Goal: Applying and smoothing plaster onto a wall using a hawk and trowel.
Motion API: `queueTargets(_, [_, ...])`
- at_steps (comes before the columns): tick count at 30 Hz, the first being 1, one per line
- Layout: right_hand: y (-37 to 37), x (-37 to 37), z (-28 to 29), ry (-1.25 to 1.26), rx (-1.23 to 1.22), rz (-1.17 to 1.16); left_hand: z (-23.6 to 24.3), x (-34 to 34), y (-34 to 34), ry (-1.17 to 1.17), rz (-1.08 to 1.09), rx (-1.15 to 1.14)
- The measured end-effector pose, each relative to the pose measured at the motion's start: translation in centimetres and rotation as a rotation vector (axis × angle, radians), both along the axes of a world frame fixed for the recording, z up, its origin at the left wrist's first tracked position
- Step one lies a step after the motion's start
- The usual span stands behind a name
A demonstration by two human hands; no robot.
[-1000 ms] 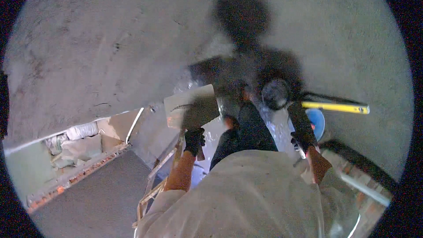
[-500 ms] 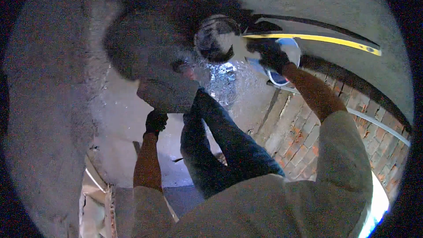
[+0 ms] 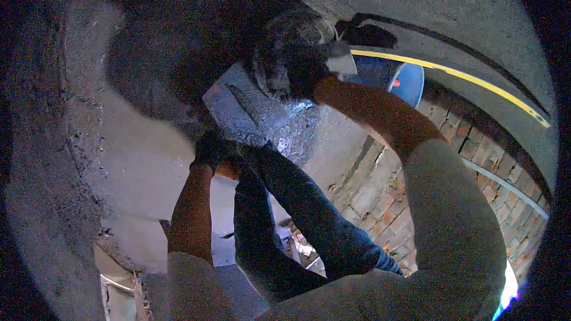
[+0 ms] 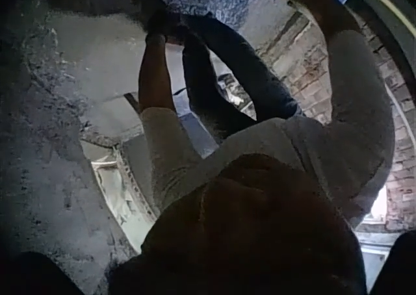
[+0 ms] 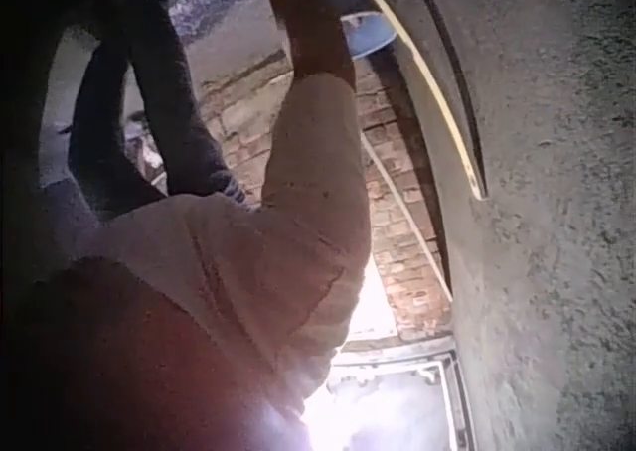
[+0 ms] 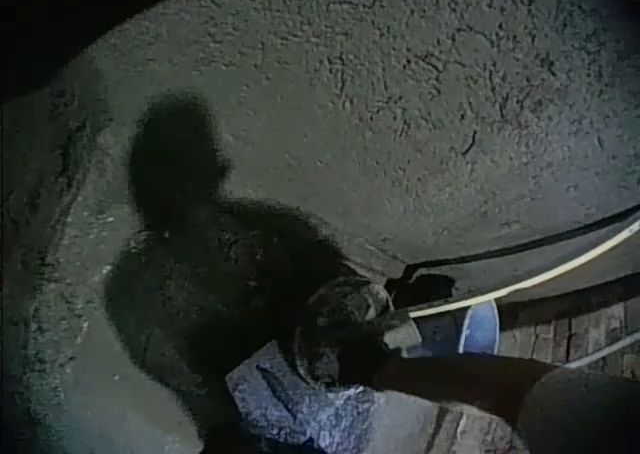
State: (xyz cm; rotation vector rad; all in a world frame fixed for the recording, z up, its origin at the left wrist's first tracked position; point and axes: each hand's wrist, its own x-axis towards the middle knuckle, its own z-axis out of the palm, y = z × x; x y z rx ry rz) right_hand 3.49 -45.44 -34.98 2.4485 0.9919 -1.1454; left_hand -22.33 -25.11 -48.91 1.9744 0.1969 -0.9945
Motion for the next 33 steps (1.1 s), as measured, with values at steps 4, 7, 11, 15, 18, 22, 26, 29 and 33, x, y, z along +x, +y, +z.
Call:
queueTargets(4, [-2.8,-1.3,5.4,-0.095,0.286,-0.112,0.7,2.4,0.3,0.045,-0.113,0.011])
queueTargets(7, [-1.0,-1.9,8.5,0.067,0.115,-0.142,0.2,1.2,0.0,0.009,-0.065,0.039])
queueTargets(11, [-1.2,-0.1,8.5,-0.086,0.395,-0.108,1.8,2.0,0.9,0.035,-0.01,-0.027])
queueTargets(15, [-0.5,1.1,5.1,0.269,0.319,-0.602,2.4,3.2,1.3,0.028,-0.068,-0.072])
queueTargets(18, [-1.9,0.4,0.5,0.189,-0.007,-0.151,0.7,3.1,0.4,-0.083,0.012,-0.032])
queueTargets(22, [-2.6,-1.1,2.4,-0.077,-0.061,0.496,1.1,2.8,1.2,0.086,-0.113,-0.008])
queueTargets(26, [-0.6,-2.3,8.8,0.124,-0.007,0.172,0.2,1.3,0.9,0.007,-0.143,0.055])
queueTargets(29, [1.5,-5.4,10.0,0.141,-0.058,0.211,1.9,1.6,1.8,-0.085,-0.132,0.136])
queueTargets(33, [1.7,-6.4,17.9,-0.037,0.295,-0.09,5.9,-0.4,5.0,-0.046,-0.076,0.018])
